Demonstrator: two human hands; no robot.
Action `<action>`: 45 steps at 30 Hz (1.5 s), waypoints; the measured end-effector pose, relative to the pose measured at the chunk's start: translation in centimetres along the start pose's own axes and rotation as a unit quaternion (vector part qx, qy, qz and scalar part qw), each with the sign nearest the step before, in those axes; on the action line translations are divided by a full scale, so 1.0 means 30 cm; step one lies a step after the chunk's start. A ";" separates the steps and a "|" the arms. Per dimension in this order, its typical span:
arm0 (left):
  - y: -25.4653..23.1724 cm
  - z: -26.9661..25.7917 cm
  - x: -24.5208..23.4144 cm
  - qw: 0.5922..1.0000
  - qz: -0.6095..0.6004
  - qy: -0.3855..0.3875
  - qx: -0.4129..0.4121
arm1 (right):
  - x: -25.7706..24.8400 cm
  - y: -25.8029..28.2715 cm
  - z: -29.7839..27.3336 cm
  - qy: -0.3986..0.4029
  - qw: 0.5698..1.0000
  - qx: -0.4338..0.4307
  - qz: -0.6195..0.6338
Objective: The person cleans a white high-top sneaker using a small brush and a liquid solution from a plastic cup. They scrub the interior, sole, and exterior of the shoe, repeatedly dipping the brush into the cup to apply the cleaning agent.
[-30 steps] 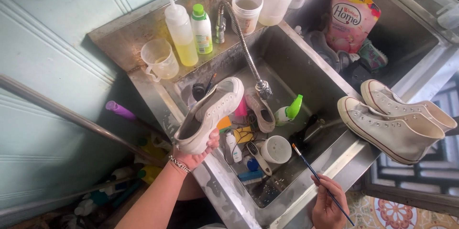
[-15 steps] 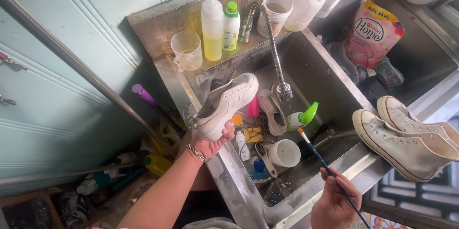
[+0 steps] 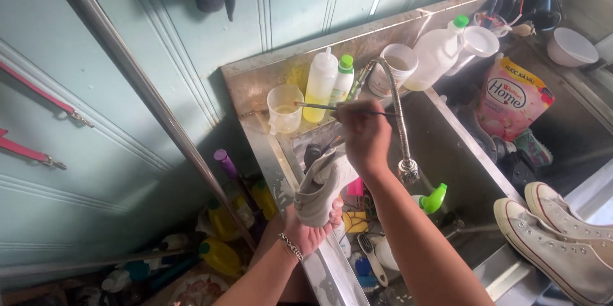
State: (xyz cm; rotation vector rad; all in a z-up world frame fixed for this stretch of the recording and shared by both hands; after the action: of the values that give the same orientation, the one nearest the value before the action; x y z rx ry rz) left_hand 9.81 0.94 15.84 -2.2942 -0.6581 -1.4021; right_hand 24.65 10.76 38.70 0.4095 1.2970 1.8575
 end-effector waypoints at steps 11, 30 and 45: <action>0.001 0.016 0.000 0.994 -0.066 -0.074 -0.042 | 0.510 -0.205 0.065 0.256 0.963 -0.022 -0.077; 0.014 0.110 -0.114 0.996 -0.042 -0.052 -0.051 | -0.604 -0.287 -0.253 -0.096 0.960 0.151 0.215; 0.014 0.085 -0.138 0.991 -0.022 -0.129 -0.016 | -0.575 -0.226 -0.293 -0.097 0.964 0.113 0.220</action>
State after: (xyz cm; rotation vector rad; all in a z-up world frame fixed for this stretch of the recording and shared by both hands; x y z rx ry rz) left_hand 10.25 1.14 10.97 -2.5260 -0.7722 -1.1511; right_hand 32.42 -7.04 32.10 1.0491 1.3640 1.9641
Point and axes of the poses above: each hand's wrist, its own z-axis towards the middle knuckle, its own x-axis out of the palm, y = z × x, the point moved 8 cm from there along z, towards the middle knuckle, and after that the axes turned 14 degrees about -y, right-handed, at the moved point
